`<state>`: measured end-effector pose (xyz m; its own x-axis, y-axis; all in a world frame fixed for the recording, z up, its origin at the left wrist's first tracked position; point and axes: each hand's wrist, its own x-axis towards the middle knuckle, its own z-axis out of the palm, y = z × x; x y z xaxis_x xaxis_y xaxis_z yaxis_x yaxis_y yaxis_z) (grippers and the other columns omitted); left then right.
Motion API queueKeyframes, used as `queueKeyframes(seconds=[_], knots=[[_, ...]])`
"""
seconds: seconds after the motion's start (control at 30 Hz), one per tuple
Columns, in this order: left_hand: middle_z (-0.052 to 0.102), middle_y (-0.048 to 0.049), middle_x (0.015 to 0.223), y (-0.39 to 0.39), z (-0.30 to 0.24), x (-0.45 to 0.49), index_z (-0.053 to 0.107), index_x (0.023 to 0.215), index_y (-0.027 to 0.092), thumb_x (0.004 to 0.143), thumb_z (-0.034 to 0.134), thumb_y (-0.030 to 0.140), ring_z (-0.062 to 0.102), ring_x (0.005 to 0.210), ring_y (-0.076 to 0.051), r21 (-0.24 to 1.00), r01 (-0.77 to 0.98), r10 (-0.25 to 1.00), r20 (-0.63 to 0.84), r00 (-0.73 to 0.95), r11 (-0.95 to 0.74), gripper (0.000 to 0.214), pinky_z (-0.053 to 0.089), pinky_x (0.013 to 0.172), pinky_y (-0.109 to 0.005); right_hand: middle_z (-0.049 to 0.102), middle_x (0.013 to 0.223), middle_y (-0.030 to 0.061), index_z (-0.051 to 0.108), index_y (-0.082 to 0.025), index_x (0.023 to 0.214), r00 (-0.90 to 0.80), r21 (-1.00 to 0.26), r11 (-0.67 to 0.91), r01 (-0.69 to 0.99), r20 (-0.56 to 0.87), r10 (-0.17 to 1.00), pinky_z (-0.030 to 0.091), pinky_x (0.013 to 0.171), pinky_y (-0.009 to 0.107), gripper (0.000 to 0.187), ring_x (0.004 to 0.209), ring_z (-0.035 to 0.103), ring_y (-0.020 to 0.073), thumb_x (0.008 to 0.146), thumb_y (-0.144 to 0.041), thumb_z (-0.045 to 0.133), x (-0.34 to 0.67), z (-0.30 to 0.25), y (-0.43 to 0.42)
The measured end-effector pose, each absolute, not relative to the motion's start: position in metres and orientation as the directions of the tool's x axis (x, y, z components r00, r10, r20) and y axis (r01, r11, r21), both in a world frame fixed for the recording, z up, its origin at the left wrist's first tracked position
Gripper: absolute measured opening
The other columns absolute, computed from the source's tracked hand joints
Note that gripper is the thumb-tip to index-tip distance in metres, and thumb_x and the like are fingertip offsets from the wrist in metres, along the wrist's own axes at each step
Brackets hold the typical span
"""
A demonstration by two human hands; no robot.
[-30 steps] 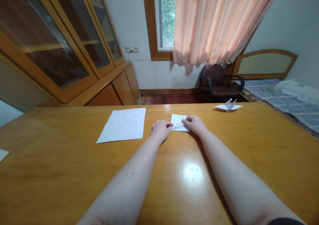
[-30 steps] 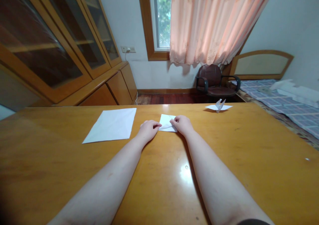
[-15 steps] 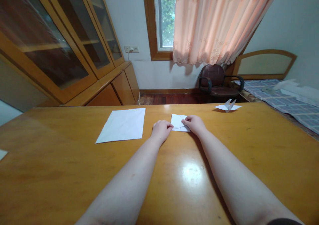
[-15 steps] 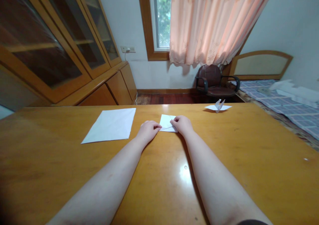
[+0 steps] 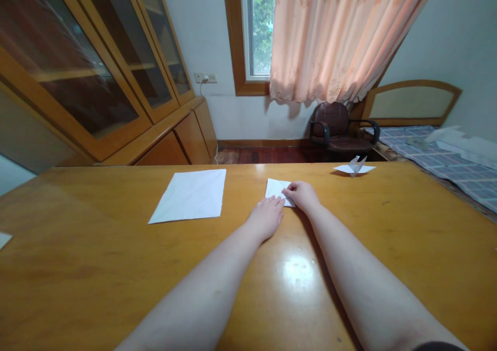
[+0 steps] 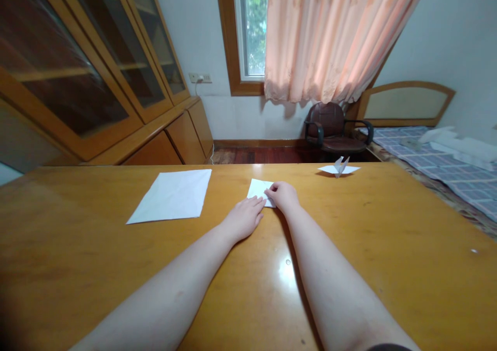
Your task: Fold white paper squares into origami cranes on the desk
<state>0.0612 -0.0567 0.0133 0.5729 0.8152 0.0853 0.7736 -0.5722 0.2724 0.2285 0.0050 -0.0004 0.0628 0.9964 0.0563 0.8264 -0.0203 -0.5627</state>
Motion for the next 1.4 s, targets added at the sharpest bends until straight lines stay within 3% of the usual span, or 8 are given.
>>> queueKeyframes(seconds=[0.23,0.4,0.67,0.73,0.87,0.97,1.23,1.4], knots=[[0.026,-0.0119,0.152,-0.057,0.000,0.064,0.030,0.143,0.013,0.090,0.039,0.031,0.022,0.141,-0.025,0.280,0.824,0.856,-0.018,0.517,-0.492,0.057,0.019,0.115,-0.042,0.069,0.072,0.0038,0.067,-0.021,0.070,0.153,-0.482,-0.093,0.871,0.087,0.984,0.038,0.064,0.026,0.022,0.070,0.060,0.0169,0.073,-0.044,0.064,0.229,0.003,0.003],[0.022,-0.0128,0.153,-0.059,-0.005,0.064,0.027,0.145,0.012,0.090,0.038,0.039,0.018,0.142,-0.026,0.249,0.842,0.866,-0.029,0.500,-0.478,0.061,0.017,0.115,-0.044,0.069,0.074,0.0057,0.066,-0.021,0.069,0.198,-0.454,-0.149,0.878,0.064,0.978,0.038,0.066,0.029,0.023,0.074,0.061,0.0199,0.073,-0.044,0.064,0.231,0.004,0.004],[0.020,-0.0117,0.154,-0.061,-0.001,0.062,0.029,0.144,0.023,0.089,0.040,0.047,0.018,0.141,-0.029,0.264,0.877,0.903,-0.047,0.427,-0.401,0.061,0.015,0.112,-0.054,0.069,0.073,0.0051,0.066,-0.021,0.070,0.198,-0.448,-0.150,0.882,0.063,0.978,0.038,0.068,0.030,0.024,0.074,0.061,0.0194,0.075,-0.044,0.063,0.232,0.003,0.004],[0.019,-0.0124,0.154,-0.061,0.001,0.061,0.030,0.144,0.025,0.089,0.040,0.049,0.019,0.141,-0.030,0.270,0.883,0.910,-0.054,0.412,-0.384,0.062,0.013,0.112,-0.057,0.069,0.076,0.0053,0.068,-0.021,0.072,0.166,-0.440,-0.108,0.891,0.095,0.981,0.038,0.072,0.031,0.021,0.077,0.060,0.0198,0.075,-0.042,0.063,0.231,0.005,0.003],[0.017,-0.0132,0.154,-0.059,0.002,0.059,0.027,0.146,0.025,0.087,0.039,0.056,0.016,0.142,-0.031,0.266,0.895,0.920,-0.058,0.387,-0.360,0.067,0.013,0.111,-0.056,0.068,0.098,0.0056,0.070,-0.024,0.086,-0.024,-0.429,0.122,0.895,0.226,0.974,0.037,0.083,0.034,0.017,0.097,0.055,0.0231,0.075,-0.036,0.064,0.228,0.005,0.001],[0.016,-0.0136,0.154,-0.058,0.003,0.058,0.026,0.146,0.024,0.085,0.038,0.059,0.014,0.142,-0.032,0.260,0.899,0.924,-0.059,0.378,-0.352,0.071,0.014,0.112,-0.054,0.065,0.108,0.0053,0.068,-0.024,0.095,-0.123,-0.445,0.206,0.871,0.207,0.971,0.034,0.091,0.037,0.022,0.106,0.053,0.0236,0.076,-0.034,0.064,0.226,0.001,0.002],[0.017,-0.0134,0.154,-0.057,0.002,0.058,0.027,0.145,0.025,0.084,0.038,0.060,0.016,0.141,-0.033,0.265,0.898,0.924,-0.054,0.378,-0.351,0.071,0.015,0.111,-0.054,0.061,0.119,0.0065,0.067,-0.026,0.104,-0.046,-0.449,0.102,0.888,0.133,0.990,0.031,0.099,0.042,0.031,0.115,0.048,0.0266,0.077,-0.039,0.064,0.231,-0.007,0.008],[0.022,-0.0086,0.154,-0.055,0.005,0.056,0.030,0.144,0.033,0.086,0.036,0.059,0.014,0.141,-0.037,0.253,0.935,0.959,-0.067,0.274,-0.250,0.064,0.017,0.108,-0.059,0.053,0.131,0.0066,0.064,-0.030,0.113,0.075,-0.397,-0.035,0.917,0.085,0.994,0.023,0.104,0.049,0.034,0.126,0.037,0.0311,0.081,-0.039,0.059,0.231,-0.004,0.006]])
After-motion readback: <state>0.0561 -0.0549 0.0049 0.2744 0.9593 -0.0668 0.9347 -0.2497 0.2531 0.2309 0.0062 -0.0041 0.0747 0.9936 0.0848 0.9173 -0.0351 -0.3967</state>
